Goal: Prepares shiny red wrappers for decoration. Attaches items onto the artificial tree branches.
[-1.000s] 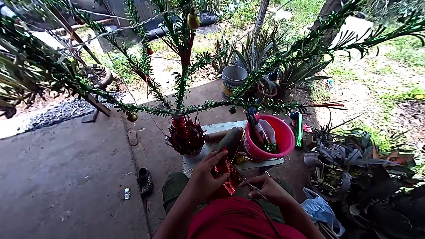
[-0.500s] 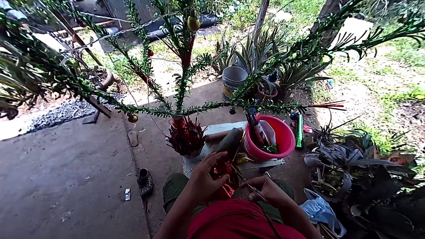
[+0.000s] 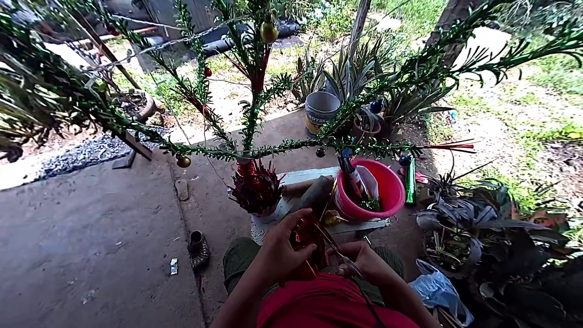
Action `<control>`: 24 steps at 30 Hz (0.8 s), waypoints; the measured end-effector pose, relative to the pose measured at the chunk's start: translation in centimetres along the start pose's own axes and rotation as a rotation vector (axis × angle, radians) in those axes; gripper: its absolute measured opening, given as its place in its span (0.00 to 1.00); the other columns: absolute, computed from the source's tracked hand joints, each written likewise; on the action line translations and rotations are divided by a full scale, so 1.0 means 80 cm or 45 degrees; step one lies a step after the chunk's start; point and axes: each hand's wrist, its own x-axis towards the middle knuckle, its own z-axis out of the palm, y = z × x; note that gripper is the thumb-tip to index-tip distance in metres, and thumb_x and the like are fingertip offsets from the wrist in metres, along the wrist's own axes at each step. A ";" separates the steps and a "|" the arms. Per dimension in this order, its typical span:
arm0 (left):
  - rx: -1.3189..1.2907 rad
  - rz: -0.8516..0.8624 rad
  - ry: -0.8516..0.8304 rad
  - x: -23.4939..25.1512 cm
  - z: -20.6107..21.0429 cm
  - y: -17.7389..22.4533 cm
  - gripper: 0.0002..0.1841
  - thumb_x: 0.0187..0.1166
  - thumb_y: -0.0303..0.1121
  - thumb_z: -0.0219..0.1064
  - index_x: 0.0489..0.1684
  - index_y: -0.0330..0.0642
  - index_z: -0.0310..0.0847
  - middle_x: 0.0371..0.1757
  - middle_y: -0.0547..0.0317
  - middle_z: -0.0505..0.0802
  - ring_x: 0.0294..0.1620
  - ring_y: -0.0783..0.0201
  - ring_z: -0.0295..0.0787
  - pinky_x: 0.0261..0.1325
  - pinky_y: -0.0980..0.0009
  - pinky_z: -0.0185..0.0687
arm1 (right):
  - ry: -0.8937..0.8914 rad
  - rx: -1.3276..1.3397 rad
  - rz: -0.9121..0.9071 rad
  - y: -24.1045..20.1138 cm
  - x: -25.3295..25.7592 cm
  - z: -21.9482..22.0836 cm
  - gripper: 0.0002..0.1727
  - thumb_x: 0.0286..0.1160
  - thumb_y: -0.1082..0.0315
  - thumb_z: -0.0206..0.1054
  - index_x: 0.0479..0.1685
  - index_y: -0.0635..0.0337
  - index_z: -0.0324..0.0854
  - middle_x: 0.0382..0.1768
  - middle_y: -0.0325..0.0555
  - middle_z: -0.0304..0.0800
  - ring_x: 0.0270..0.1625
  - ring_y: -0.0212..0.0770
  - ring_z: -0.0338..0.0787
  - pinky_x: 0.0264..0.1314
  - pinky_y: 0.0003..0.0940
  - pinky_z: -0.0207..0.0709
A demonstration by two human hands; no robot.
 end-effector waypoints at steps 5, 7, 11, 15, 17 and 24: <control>-0.033 0.024 -0.008 -0.001 -0.001 0.001 0.38 0.66 0.31 0.81 0.81 0.38 0.70 0.74 0.56 0.85 0.65 0.72 0.88 0.66 0.73 0.86 | 0.033 0.020 -0.017 0.000 0.002 0.007 0.24 0.55 0.51 0.87 0.50 0.53 0.93 0.28 0.23 0.91 0.27 0.16 0.84 0.33 0.15 0.80; -0.042 0.028 -0.008 -0.002 -0.001 0.002 0.38 0.66 0.30 0.81 0.81 0.37 0.70 0.74 0.56 0.86 0.65 0.72 0.88 0.67 0.72 0.86 | 0.034 0.041 -0.023 0.002 0.002 0.011 0.25 0.55 0.50 0.87 0.51 0.53 0.93 0.28 0.23 0.90 0.27 0.16 0.83 0.32 0.15 0.79; -0.054 0.014 -0.027 -0.004 0.001 0.006 0.39 0.65 0.28 0.81 0.82 0.39 0.70 0.73 0.57 0.86 0.62 0.72 0.89 0.64 0.73 0.88 | 0.046 0.080 -0.035 0.001 0.004 0.018 0.24 0.56 0.51 0.87 0.51 0.53 0.93 0.30 0.25 0.93 0.29 0.17 0.85 0.34 0.16 0.80; -0.036 0.029 -0.029 -0.005 0.001 0.006 0.39 0.64 0.28 0.81 0.82 0.39 0.70 0.72 0.55 0.87 0.63 0.72 0.89 0.65 0.73 0.87 | 0.045 0.092 -0.025 0.000 0.004 0.022 0.22 0.57 0.52 0.86 0.50 0.53 0.93 0.29 0.24 0.92 0.28 0.18 0.85 0.34 0.17 0.81; -0.031 0.017 -0.031 -0.006 0.001 0.007 0.39 0.64 0.29 0.81 0.82 0.40 0.70 0.72 0.56 0.87 0.62 0.72 0.89 0.63 0.74 0.88 | 0.024 0.110 -0.028 0.001 0.004 0.021 0.23 0.58 0.51 0.86 0.50 0.54 0.93 0.30 0.25 0.93 0.28 0.19 0.86 0.34 0.17 0.82; -0.028 -0.002 -0.046 -0.007 0.000 0.010 0.40 0.64 0.28 0.81 0.83 0.39 0.69 0.74 0.56 0.86 0.61 0.72 0.89 0.62 0.74 0.88 | -0.001 0.092 -0.050 0.001 0.005 0.020 0.21 0.60 0.50 0.85 0.48 0.53 0.93 0.28 0.25 0.91 0.26 0.18 0.84 0.31 0.16 0.80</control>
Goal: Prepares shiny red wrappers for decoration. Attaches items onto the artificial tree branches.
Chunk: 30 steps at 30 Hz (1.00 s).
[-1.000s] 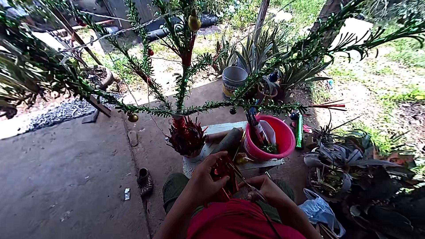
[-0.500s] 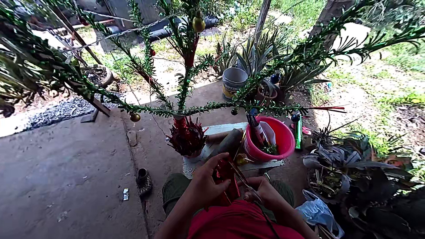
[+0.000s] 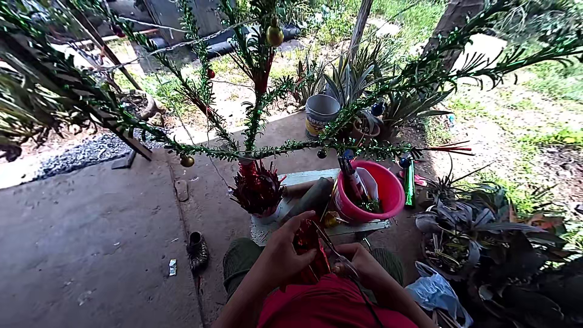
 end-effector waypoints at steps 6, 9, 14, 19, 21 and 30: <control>0.049 -0.065 0.025 0.002 0.003 0.000 0.41 0.62 0.30 0.82 0.82 0.40 0.70 0.74 0.56 0.85 0.64 0.72 0.88 0.66 0.73 0.85 | -0.025 0.037 0.013 0.005 0.003 -0.003 0.21 0.61 0.49 0.84 0.47 0.52 0.93 0.26 0.24 0.90 0.24 0.18 0.83 0.30 0.17 0.79; 0.111 -0.124 0.078 0.005 0.003 0.000 0.41 0.61 0.32 0.82 0.82 0.40 0.71 0.75 0.55 0.84 0.69 0.71 0.84 0.71 0.73 0.80 | -0.078 0.056 0.044 0.011 0.004 -0.011 0.25 0.59 0.46 0.85 0.50 0.51 0.93 0.27 0.24 0.91 0.26 0.19 0.85 0.33 0.18 0.82; 0.348 -0.184 0.327 0.010 0.004 -0.005 0.42 0.60 0.42 0.85 0.79 0.38 0.74 0.70 0.49 0.87 0.69 0.63 0.85 0.73 0.66 0.79 | -0.095 -0.032 0.079 0.022 -0.006 -0.025 0.31 0.59 0.46 0.84 0.60 0.55 0.90 0.30 0.24 0.89 0.30 0.18 0.84 0.38 0.18 0.81; 0.463 -0.236 0.494 0.014 0.007 -0.011 0.43 0.62 0.40 0.85 0.80 0.36 0.71 0.72 0.43 0.85 0.68 0.56 0.86 0.71 0.60 0.81 | 0.054 -0.434 0.194 0.028 -0.018 -0.025 0.35 0.55 0.50 0.86 0.65 0.56 0.88 0.30 0.26 0.90 0.29 0.18 0.82 0.37 0.18 0.79; 0.511 -0.229 0.519 0.016 0.009 -0.013 0.42 0.62 0.39 0.85 0.80 0.36 0.71 0.72 0.42 0.85 0.67 0.54 0.87 0.69 0.59 0.82 | 0.113 -0.572 0.204 0.030 -0.020 -0.023 0.36 0.54 0.47 0.87 0.65 0.53 0.89 0.31 0.29 0.91 0.31 0.19 0.84 0.39 0.20 0.80; 0.568 -0.177 0.546 0.020 0.010 -0.013 0.42 0.62 0.38 0.84 0.80 0.34 0.71 0.71 0.40 0.85 0.66 0.51 0.87 0.69 0.57 0.83 | 0.249 -0.743 0.156 0.024 -0.016 -0.009 0.34 0.54 0.46 0.86 0.62 0.53 0.91 0.30 0.29 0.89 0.28 0.18 0.80 0.35 0.18 0.77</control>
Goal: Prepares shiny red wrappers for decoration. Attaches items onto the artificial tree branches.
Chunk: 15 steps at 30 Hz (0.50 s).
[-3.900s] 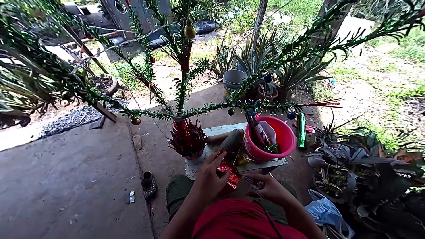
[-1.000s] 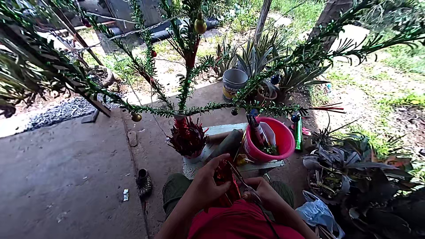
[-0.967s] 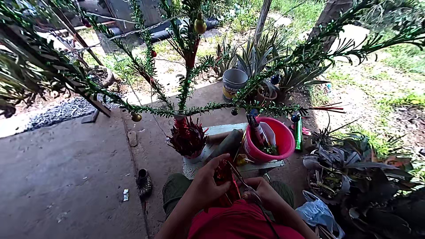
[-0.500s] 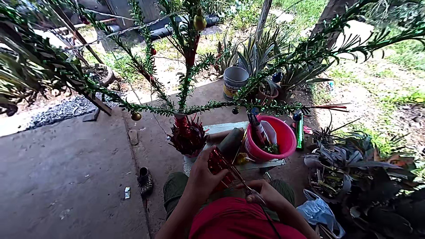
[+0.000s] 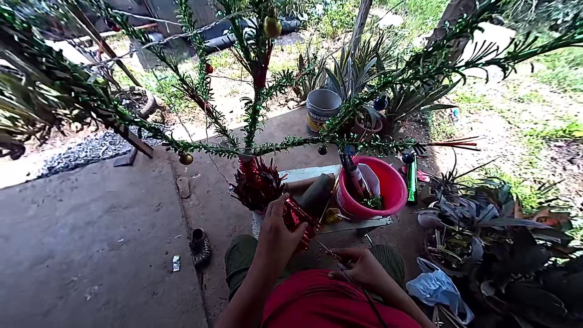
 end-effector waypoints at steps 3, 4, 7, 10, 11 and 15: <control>0.024 0.002 0.001 -0.001 0.001 0.000 0.42 0.62 0.38 0.84 0.80 0.33 0.71 0.71 0.39 0.85 0.67 0.50 0.87 0.69 0.56 0.83 | 0.087 -0.069 -0.015 -0.003 -0.001 0.002 0.33 0.54 0.45 0.85 0.61 0.52 0.91 0.28 0.28 0.87 0.26 0.17 0.78 0.33 0.17 0.74; 0.030 0.003 -0.002 -0.001 0.001 0.000 0.42 0.61 0.38 0.84 0.79 0.34 0.71 0.70 0.39 0.86 0.66 0.50 0.87 0.68 0.56 0.83 | 0.099 -0.071 -0.016 -0.004 -0.001 0.002 0.33 0.54 0.46 0.85 0.61 0.52 0.91 0.28 0.28 0.87 0.26 0.17 0.78 0.32 0.16 0.74; 0.038 0.004 -0.032 -0.003 0.002 0.004 0.42 0.61 0.38 0.84 0.80 0.34 0.71 0.70 0.39 0.86 0.65 0.51 0.88 0.68 0.57 0.83 | 0.100 -0.042 -0.024 -0.006 0.000 0.001 0.32 0.54 0.46 0.86 0.60 0.52 0.91 0.28 0.28 0.87 0.26 0.16 0.77 0.32 0.14 0.73; 0.029 0.008 -0.048 -0.003 0.003 0.005 0.42 0.61 0.38 0.84 0.79 0.34 0.71 0.70 0.40 0.86 0.66 0.50 0.87 0.68 0.57 0.83 | 0.090 -0.042 -0.050 -0.003 0.001 0.001 0.32 0.54 0.46 0.86 0.59 0.53 0.92 0.27 0.28 0.87 0.26 0.16 0.77 0.31 0.14 0.73; 0.031 0.008 -0.052 -0.003 0.002 0.005 0.42 0.61 0.38 0.84 0.79 0.34 0.71 0.71 0.40 0.85 0.67 0.50 0.87 0.68 0.57 0.83 | 0.083 -0.050 -0.049 -0.003 0.001 0.001 0.32 0.54 0.46 0.86 0.60 0.53 0.92 0.27 0.28 0.87 0.26 0.16 0.77 0.31 0.15 0.72; 0.028 0.006 -0.026 -0.002 0.003 0.004 0.42 0.62 0.38 0.84 0.79 0.34 0.72 0.70 0.39 0.85 0.66 0.50 0.87 0.68 0.56 0.83 | 0.064 -0.078 -0.028 -0.004 0.000 0.002 0.34 0.53 0.44 0.86 0.61 0.51 0.91 0.29 0.28 0.87 0.27 0.17 0.78 0.33 0.16 0.74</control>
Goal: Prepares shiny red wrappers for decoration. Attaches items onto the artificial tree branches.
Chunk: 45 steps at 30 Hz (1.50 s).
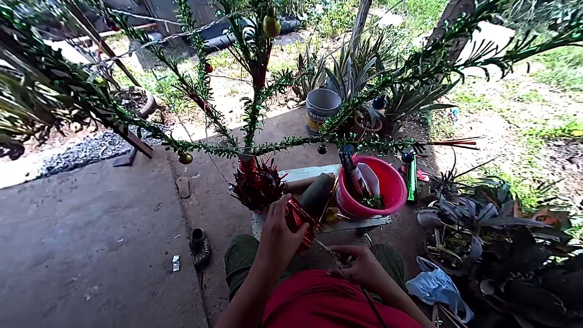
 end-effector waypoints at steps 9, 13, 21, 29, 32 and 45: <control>0.015 0.001 -0.037 -0.001 0.001 0.003 0.42 0.61 0.38 0.84 0.80 0.34 0.71 0.71 0.39 0.85 0.66 0.49 0.88 0.68 0.57 0.83 | 0.061 -0.020 -0.009 -0.003 0.001 0.001 0.33 0.52 0.46 0.87 0.60 0.51 0.91 0.28 0.28 0.85 0.27 0.17 0.76 0.34 0.16 0.73; 0.015 -0.002 -0.062 -0.002 0.000 0.003 0.41 0.61 0.38 0.84 0.79 0.34 0.72 0.70 0.40 0.86 0.65 0.51 0.88 0.68 0.58 0.83 | 0.055 0.005 0.007 -0.006 0.002 0.000 0.33 0.52 0.47 0.87 0.60 0.52 0.91 0.27 0.27 0.84 0.26 0.17 0.75 0.31 0.15 0.71; -0.022 0.037 -0.027 -0.003 0.000 0.000 0.41 0.62 0.39 0.84 0.79 0.32 0.72 0.70 0.39 0.86 0.67 0.50 0.87 0.69 0.57 0.83 | 0.027 0.068 0.008 -0.003 0.003 0.002 0.31 0.53 0.47 0.87 0.59 0.52 0.91 0.29 0.28 0.86 0.27 0.16 0.77 0.32 0.15 0.73; -0.009 0.029 -0.009 -0.003 0.000 0.000 0.41 0.62 0.39 0.83 0.79 0.33 0.72 0.70 0.40 0.86 0.66 0.51 0.88 0.69 0.58 0.83 | 0.037 0.049 0.018 -0.004 0.003 0.002 0.32 0.52 0.48 0.87 0.59 0.52 0.91 0.28 0.28 0.86 0.26 0.16 0.76 0.31 0.14 0.72; -0.005 0.050 -0.004 -0.004 0.002 0.000 0.41 0.62 0.40 0.84 0.78 0.32 0.73 0.69 0.40 0.87 0.65 0.51 0.89 0.66 0.58 0.84 | 0.046 0.052 0.013 -0.005 0.003 0.003 0.31 0.53 0.48 0.87 0.59 0.53 0.91 0.29 0.28 0.87 0.27 0.16 0.78 0.32 0.15 0.73; -0.099 -0.003 -0.155 0.000 -0.006 -0.003 0.41 0.65 0.39 0.81 0.81 0.35 0.71 0.72 0.43 0.85 0.70 0.56 0.84 0.73 0.61 0.79 | 0.016 0.046 0.018 0.000 0.003 -0.001 0.28 0.55 0.47 0.86 0.55 0.50 0.93 0.25 0.26 0.86 0.24 0.16 0.77 0.30 0.15 0.73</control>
